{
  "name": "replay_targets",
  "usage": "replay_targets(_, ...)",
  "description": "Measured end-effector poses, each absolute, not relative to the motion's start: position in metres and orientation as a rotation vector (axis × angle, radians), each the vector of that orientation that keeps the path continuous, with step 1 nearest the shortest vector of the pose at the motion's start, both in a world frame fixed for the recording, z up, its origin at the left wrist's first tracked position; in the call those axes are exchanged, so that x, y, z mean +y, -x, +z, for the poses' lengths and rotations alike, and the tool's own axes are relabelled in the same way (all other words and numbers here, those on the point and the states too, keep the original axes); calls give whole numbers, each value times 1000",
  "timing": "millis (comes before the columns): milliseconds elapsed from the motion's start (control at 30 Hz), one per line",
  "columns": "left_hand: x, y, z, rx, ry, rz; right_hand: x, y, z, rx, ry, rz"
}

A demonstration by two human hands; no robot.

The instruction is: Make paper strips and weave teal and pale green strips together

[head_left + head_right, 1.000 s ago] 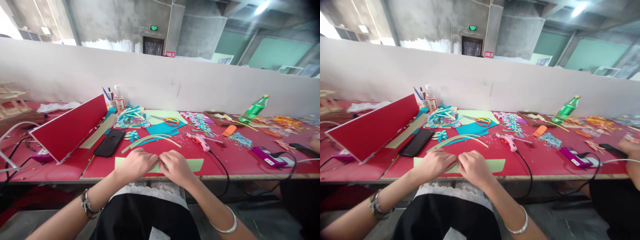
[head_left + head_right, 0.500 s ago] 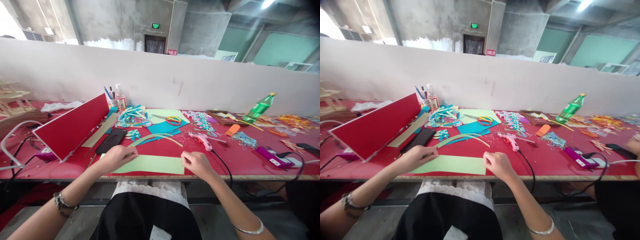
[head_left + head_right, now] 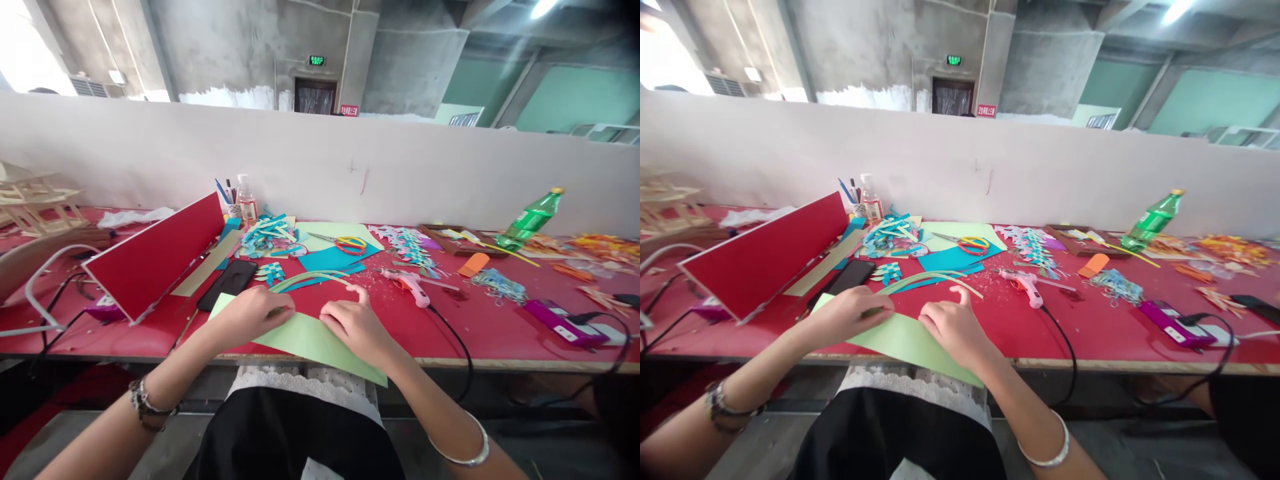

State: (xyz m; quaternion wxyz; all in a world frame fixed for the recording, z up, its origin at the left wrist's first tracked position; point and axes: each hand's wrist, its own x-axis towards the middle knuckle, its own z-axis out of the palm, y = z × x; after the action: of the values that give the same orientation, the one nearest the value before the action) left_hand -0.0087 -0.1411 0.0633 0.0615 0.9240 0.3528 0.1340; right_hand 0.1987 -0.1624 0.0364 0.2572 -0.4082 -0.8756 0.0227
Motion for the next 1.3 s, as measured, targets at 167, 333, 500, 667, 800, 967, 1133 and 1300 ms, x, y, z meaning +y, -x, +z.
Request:
replay_targets(167,-141,1,59,1140,-2870,452,-159,-201,35,-2269,1085,293)
replay_targets(333,-140,-4,57,1076,-2936,486,-157,-206,32,-2336,1151,498)
replay_targets(500,-140,-22,43,1097,-3215,486,-155,-199,33,-2334,1118,499)
replay_targets(667,-136,-21,33,863,-3507,636,-156,-200,36,-2339,1116,588)
replay_targets(800,-129,0,32,816,-3636,654,-155,-212,40,-2323,1121,655)
replay_targets(967,-119,56,41,996,-3607,429,-152,-249,41,-2292,1201,714)
replay_targets(1133,-120,83,57,1517,-3328,457,-155,-271,42,-2304,1302,701)
replay_targets(1300,-147,16,55,1277,-3027,633,-159,-250,49,-2433,1162,672)
